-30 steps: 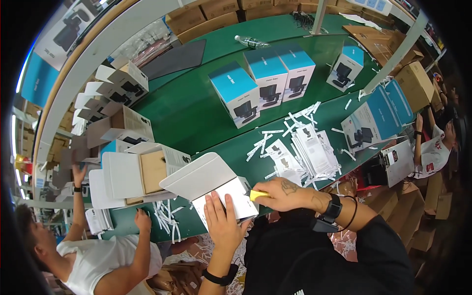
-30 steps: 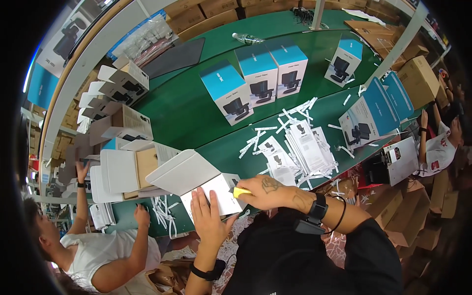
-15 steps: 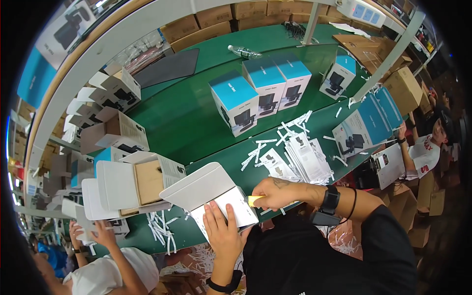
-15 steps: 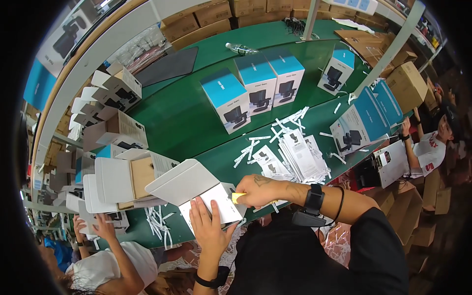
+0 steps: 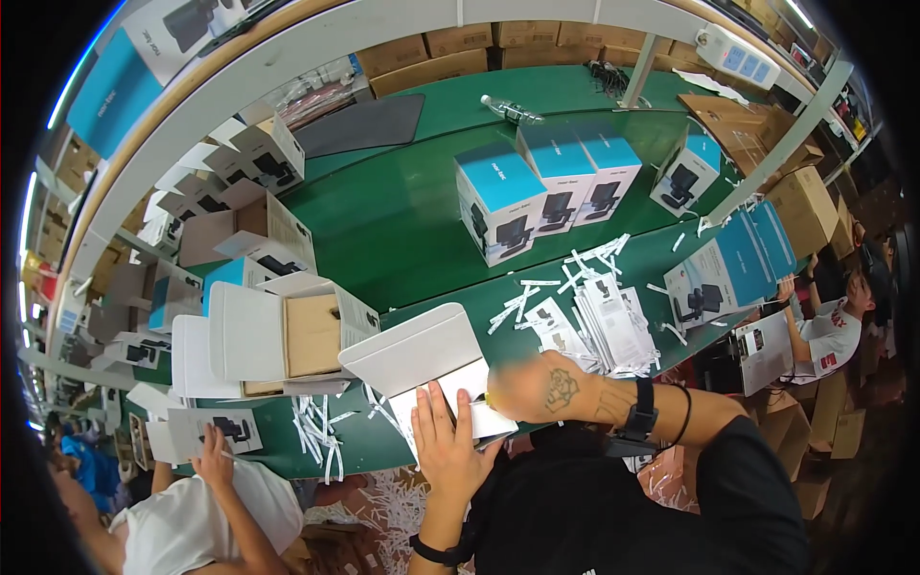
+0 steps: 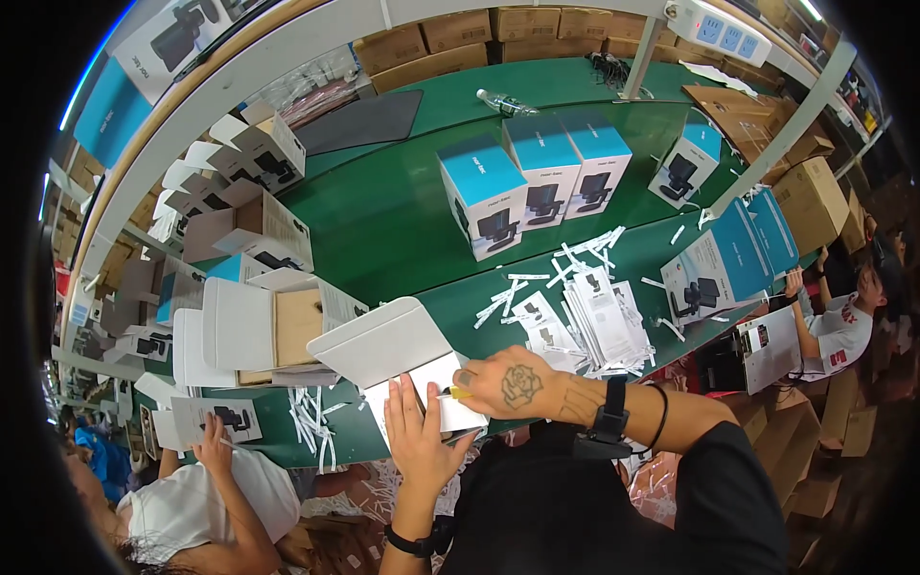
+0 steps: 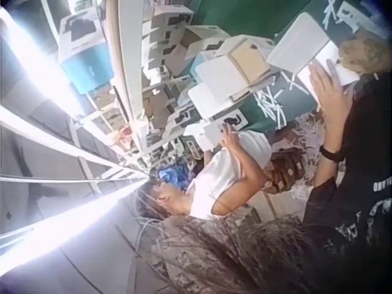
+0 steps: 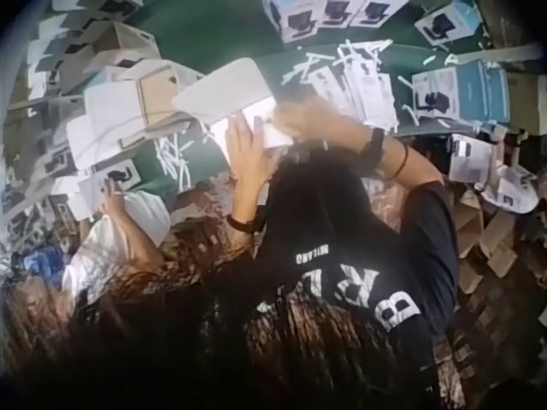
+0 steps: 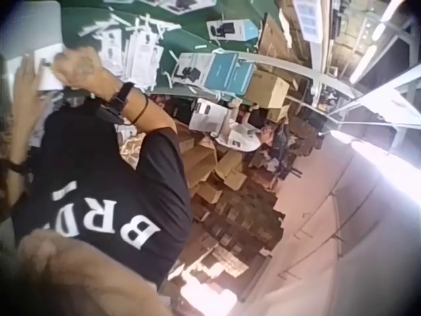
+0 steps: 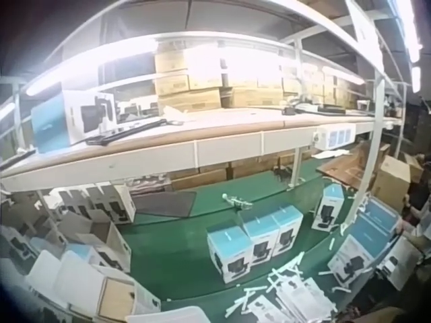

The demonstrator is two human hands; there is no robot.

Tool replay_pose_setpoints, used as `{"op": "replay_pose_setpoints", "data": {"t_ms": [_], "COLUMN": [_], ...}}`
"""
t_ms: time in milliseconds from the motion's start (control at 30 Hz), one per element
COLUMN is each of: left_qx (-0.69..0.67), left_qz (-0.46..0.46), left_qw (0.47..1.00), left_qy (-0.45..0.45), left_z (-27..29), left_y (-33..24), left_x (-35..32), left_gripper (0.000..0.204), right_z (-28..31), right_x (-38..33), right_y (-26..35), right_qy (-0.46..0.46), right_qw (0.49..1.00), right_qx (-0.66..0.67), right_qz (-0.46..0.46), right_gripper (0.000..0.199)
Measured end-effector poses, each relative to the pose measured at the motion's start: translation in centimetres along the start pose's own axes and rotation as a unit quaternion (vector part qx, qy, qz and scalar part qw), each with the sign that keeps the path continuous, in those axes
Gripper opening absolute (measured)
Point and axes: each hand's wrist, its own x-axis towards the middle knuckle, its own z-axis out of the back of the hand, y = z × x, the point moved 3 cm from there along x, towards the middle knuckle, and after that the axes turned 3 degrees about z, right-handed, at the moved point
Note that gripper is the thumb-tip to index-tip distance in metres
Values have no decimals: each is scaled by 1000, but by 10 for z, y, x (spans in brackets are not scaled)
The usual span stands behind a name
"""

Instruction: The person removes a small blue box from a larger white box, cuts its tape with a utility knife, and places a manual inside the white box. They then return the blue box to the white box and close the lid, repeating the process.

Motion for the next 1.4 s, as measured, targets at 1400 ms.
{"op": "replay_pose_setpoints", "data": {"t_ms": [1400], "left_qx": [-6], "left_qz": [-211], "left_qw": [960], "left_qy": [-186], "left_z": [-9], "left_y": [29], "left_x": [-26], "left_gripper": [24], "right_z": [-9], "right_x": [87], "right_y": [45], "right_qy": [151], "right_qw": [974], "right_qx": [139], "right_qz": [-97], "right_gripper": [29]}}
